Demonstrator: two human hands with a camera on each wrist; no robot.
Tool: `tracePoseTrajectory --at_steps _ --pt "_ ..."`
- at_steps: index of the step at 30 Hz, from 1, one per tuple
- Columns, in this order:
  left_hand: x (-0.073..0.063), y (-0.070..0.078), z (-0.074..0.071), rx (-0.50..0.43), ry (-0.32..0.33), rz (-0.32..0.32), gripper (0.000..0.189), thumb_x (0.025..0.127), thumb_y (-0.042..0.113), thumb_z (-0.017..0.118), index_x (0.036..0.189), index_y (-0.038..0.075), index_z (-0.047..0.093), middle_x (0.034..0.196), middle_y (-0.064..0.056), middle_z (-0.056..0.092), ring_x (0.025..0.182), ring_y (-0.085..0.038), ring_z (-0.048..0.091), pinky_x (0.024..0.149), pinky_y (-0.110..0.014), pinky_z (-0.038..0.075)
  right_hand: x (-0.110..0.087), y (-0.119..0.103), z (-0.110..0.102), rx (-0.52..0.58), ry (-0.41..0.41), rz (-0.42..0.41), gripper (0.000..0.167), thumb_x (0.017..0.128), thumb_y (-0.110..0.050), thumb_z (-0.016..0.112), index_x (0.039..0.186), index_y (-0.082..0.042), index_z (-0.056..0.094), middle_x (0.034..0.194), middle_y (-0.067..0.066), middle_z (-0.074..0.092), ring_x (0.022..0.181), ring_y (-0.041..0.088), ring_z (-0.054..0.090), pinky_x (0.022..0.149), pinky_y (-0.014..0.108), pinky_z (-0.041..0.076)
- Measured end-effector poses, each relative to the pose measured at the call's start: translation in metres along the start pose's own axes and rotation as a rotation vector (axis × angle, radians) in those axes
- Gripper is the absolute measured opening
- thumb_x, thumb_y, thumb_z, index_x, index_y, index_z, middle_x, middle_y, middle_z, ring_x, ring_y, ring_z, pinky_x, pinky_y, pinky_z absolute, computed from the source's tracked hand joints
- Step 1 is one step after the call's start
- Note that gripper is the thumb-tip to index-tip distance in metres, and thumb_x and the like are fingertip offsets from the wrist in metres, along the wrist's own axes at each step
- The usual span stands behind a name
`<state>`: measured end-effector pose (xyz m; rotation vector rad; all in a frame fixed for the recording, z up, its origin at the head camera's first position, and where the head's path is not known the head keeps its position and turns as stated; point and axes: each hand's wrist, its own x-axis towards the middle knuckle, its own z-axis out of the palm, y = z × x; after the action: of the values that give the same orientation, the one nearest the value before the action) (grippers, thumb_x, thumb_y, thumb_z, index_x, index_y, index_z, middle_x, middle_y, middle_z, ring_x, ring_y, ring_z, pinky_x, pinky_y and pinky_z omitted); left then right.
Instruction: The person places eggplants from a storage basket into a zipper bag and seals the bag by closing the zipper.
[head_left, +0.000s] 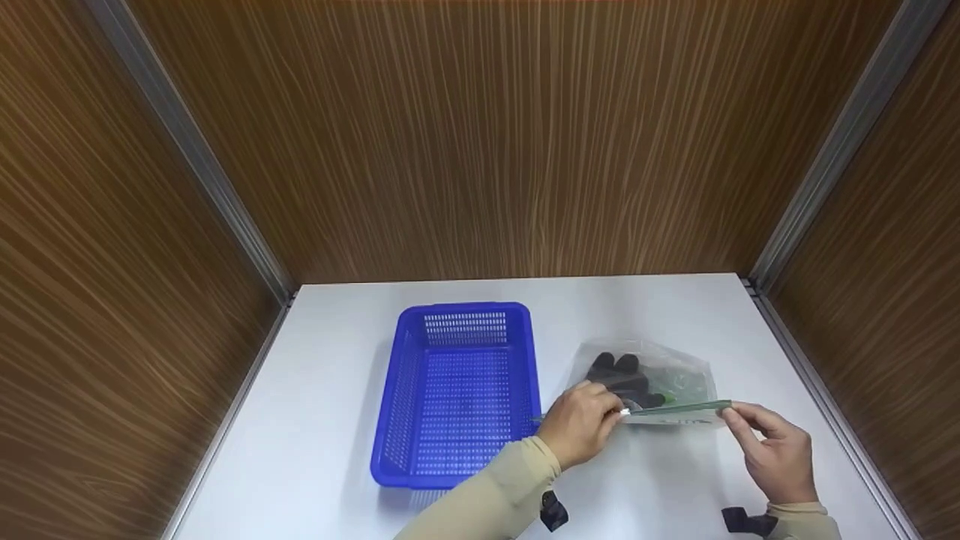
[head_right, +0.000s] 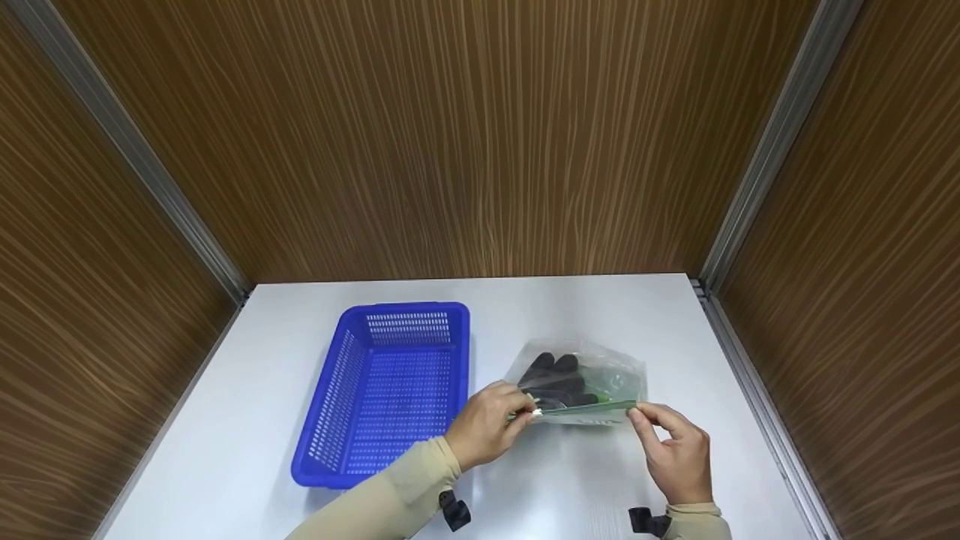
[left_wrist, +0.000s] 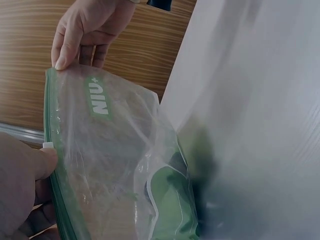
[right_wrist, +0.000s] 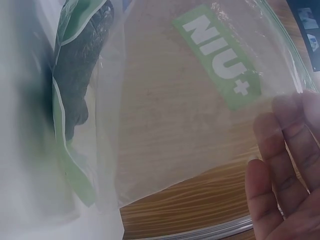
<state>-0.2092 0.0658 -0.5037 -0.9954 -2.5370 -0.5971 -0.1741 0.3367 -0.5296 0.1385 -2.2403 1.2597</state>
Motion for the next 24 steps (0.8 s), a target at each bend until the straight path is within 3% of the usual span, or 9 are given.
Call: tracePoseTrajectory --at_steps 3,9,18,24 --pt "-0.001 -0.001 0.000 0.000 0.009 0.000 0.007 0.090 0.021 0.066 0.089 0.017 0.072 0.083 0.009 0.064 0.079 -0.005 0.056 0.076 -0.016 0.045 0.000 0.001 -0.002 0.000 0.012 0.024 0.010 0.083 0.006 0.069 0.093 0.003 0.072 0.091 -0.014 0.069 0.086 -0.006 0.063 0.077 0.008 0.046" --pt "-0.003 -0.003 -0.002 -0.001 0.001 -0.011 0.006 0.089 0.020 0.068 0.089 0.017 0.072 0.084 0.009 0.065 0.082 -0.006 0.058 0.083 -0.016 0.045 -0.001 0.001 -0.004 -0.011 0.029 0.058 0.013 0.082 0.006 0.070 0.094 0.002 0.072 0.090 -0.008 0.071 0.083 -0.007 0.062 0.074 0.007 0.046" --pt "-0.005 -0.006 -0.008 0.003 -0.002 -0.049 0.006 0.087 0.020 0.069 0.089 0.016 0.073 0.082 0.008 0.064 0.078 -0.007 0.057 0.075 -0.017 0.047 -0.001 0.004 -0.006 -0.040 0.039 0.075 0.010 0.084 0.004 0.069 0.094 0.002 0.072 0.088 -0.019 0.067 0.078 -0.006 0.062 0.070 0.007 0.046" --pt "-0.007 -0.010 -0.010 -0.004 -0.002 -0.063 0.007 0.089 0.021 0.068 0.089 0.016 0.073 0.081 0.008 0.064 0.077 -0.007 0.057 0.074 -0.018 0.046 0.000 0.006 -0.007 -0.041 0.054 0.092 0.010 0.084 0.002 0.070 0.094 0.001 0.072 0.089 -0.020 0.067 0.071 -0.005 0.061 0.063 0.008 0.044"
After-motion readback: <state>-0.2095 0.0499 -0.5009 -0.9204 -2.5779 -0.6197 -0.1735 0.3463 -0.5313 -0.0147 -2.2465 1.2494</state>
